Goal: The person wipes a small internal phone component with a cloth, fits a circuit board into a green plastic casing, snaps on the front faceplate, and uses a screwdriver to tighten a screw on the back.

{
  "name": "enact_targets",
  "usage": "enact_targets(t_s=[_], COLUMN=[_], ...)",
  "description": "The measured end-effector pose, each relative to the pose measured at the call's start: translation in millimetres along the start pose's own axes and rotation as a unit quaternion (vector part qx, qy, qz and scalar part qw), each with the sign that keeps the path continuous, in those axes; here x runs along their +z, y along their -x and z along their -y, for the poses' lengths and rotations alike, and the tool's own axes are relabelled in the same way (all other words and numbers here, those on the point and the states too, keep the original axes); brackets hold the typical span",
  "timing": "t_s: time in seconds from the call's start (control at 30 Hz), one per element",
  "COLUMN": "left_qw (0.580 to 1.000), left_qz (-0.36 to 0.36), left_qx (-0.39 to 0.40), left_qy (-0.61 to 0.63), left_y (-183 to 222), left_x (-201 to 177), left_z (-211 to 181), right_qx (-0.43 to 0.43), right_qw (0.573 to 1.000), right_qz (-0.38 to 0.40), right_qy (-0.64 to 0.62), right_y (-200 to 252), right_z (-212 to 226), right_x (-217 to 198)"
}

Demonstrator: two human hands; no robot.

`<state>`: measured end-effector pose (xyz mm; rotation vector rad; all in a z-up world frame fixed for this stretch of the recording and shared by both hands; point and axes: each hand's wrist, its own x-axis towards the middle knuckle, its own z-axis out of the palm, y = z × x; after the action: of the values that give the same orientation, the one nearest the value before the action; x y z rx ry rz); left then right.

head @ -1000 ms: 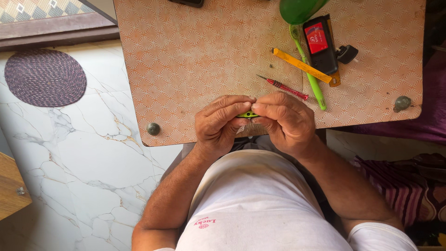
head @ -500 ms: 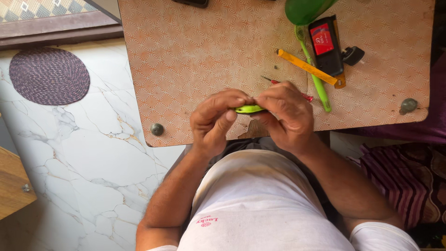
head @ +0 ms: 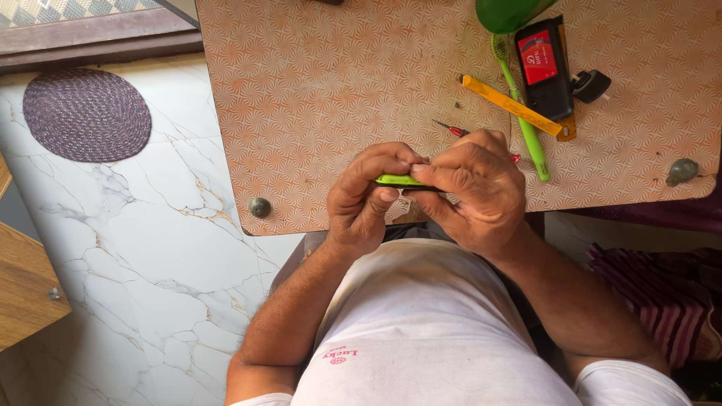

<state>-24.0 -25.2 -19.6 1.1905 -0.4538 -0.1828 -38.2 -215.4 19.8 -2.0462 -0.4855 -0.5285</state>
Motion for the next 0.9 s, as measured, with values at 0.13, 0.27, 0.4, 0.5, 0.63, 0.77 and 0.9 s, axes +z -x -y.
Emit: enact_targets(t_s=[0.13,0.27,0.4,0.5,0.63,0.77,0.9], left_qw=[1.000,1.000,0.999,0.999,0.999,0.999,0.996], left_qz=[0.001,-0.003,-0.006,-0.013,-0.021,-0.011,-0.024], left_qx=[0.014,0.024,0.032,0.038,0.041,0.030,0.008], left_qy=[0.005,-0.012,-0.020,-0.023,0.002,0.009,0.082], left_y=[-1,-3,-2,-1,0,3,2], left_x=[2,1,2,4,7,3,2], left_z=[-1,-4,-5,-3,2,4,11], right_qx=[-0.014,-0.028,-0.017,-0.004,0.016,0.032,0.044], right_qw=[1.000,0.999,1.000,1.000,0.999,0.999,0.998], right_qz=[0.002,-0.011,-0.019,-0.018,-0.031,-0.023,-0.035], right_qy=[0.015,0.015,-0.001,-0.004,-0.022,-0.017,-0.013], right_y=[-2,-2,-1,-1,-3,-2,-2], right_z=[3,5,7,10,12,13,8], right_x=[1,6,9,11,12,10,12])
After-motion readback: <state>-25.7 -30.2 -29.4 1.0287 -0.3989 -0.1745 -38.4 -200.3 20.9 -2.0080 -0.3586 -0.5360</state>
